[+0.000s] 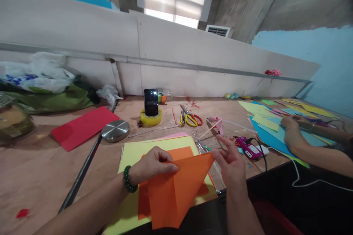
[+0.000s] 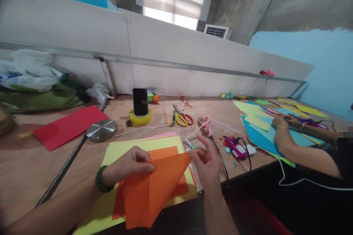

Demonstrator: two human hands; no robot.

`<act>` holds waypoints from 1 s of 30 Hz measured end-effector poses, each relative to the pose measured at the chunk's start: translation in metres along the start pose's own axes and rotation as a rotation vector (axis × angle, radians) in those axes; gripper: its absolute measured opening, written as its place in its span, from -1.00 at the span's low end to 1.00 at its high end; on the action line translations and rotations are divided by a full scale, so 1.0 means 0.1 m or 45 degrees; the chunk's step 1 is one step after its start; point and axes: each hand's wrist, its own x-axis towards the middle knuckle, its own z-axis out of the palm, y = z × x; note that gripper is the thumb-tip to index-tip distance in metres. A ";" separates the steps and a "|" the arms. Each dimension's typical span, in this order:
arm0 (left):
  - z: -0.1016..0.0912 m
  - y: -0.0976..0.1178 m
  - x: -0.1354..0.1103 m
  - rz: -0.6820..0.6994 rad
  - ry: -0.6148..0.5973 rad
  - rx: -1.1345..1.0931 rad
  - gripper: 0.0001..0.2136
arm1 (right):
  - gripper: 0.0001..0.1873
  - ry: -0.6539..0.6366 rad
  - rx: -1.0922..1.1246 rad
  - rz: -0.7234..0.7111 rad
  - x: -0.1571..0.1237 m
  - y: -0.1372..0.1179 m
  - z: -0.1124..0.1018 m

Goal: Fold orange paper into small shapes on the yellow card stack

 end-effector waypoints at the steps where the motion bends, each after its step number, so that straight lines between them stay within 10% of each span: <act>1: 0.00 0.00 0.00 0.004 0.000 -0.001 -0.72 | -0.43 -0.041 0.015 0.039 -0.01 0.00 0.01; 30: -0.32 0.08 0.01 -0.087 -0.137 0.225 -0.64 | -0.41 -0.318 -0.024 0.298 0.10 0.09 0.06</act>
